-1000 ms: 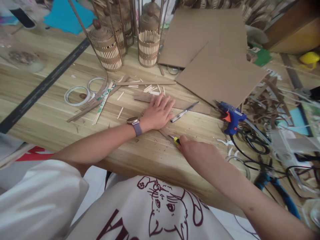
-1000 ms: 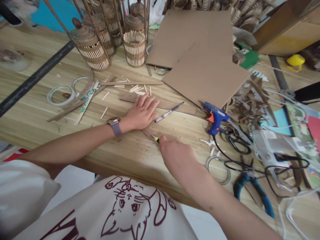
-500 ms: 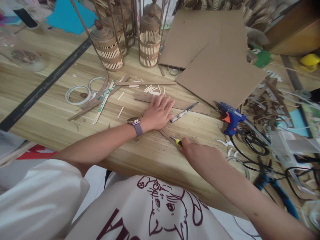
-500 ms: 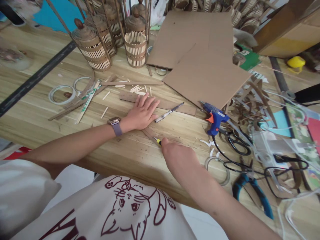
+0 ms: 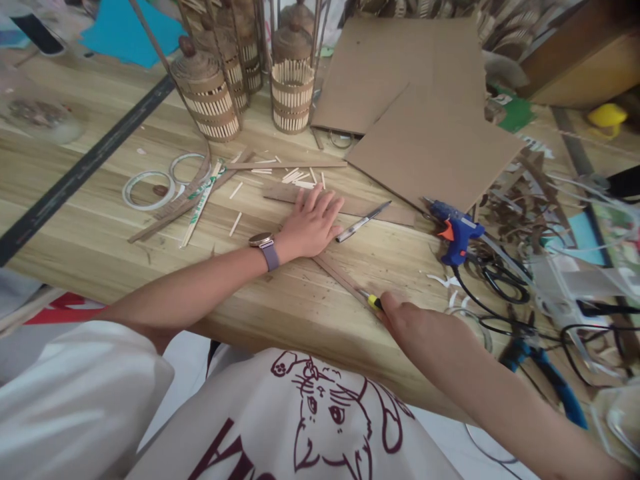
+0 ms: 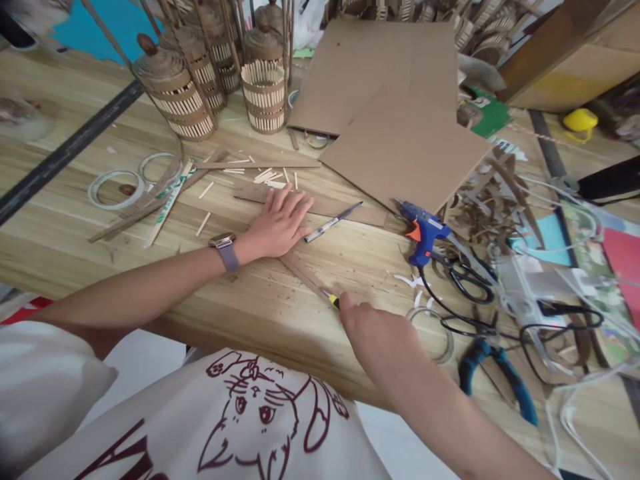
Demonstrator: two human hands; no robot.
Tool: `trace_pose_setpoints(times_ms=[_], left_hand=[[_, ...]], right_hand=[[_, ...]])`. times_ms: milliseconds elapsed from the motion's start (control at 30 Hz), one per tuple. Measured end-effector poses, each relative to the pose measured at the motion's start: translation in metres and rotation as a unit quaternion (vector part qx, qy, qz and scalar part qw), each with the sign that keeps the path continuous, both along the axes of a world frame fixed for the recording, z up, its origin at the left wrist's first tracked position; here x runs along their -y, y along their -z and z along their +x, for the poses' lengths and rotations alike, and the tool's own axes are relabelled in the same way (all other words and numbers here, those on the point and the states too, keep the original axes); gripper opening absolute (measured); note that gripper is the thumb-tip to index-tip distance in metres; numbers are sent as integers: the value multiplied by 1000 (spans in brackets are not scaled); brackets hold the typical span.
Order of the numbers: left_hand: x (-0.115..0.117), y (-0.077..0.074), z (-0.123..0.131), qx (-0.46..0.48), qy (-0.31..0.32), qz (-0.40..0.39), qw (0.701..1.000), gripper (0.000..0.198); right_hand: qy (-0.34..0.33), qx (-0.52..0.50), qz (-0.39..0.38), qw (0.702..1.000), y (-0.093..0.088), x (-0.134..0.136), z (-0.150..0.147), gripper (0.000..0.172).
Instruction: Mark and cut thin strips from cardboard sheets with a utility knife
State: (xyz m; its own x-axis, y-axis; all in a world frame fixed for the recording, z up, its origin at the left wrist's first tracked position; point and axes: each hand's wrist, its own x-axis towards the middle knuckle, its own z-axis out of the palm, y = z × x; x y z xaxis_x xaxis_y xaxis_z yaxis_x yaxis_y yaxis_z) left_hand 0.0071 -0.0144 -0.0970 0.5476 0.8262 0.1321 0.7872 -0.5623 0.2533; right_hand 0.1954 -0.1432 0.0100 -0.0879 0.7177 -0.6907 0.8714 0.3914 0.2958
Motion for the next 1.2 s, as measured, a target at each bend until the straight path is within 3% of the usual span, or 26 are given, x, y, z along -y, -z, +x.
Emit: trace_pose_setpoints(times_ms=[567,767,1033,1200], left_hand=[[-1,-1,-1,-16,-4,-7,1000,61],[-2,2,-2,-8,4,-2,1000,61],[-3,3,-3,-11,6,4,1000,61],[-2,0,-2,-29,3,-1,1000,62]], right_hand=[[24,9,-30,999,0,13,17,33],[15,3,-5,1000,4,19,26,33],[-40,-52,34,997,34,41,69,34],[-44,-98,106,989,53,60,99,17]])
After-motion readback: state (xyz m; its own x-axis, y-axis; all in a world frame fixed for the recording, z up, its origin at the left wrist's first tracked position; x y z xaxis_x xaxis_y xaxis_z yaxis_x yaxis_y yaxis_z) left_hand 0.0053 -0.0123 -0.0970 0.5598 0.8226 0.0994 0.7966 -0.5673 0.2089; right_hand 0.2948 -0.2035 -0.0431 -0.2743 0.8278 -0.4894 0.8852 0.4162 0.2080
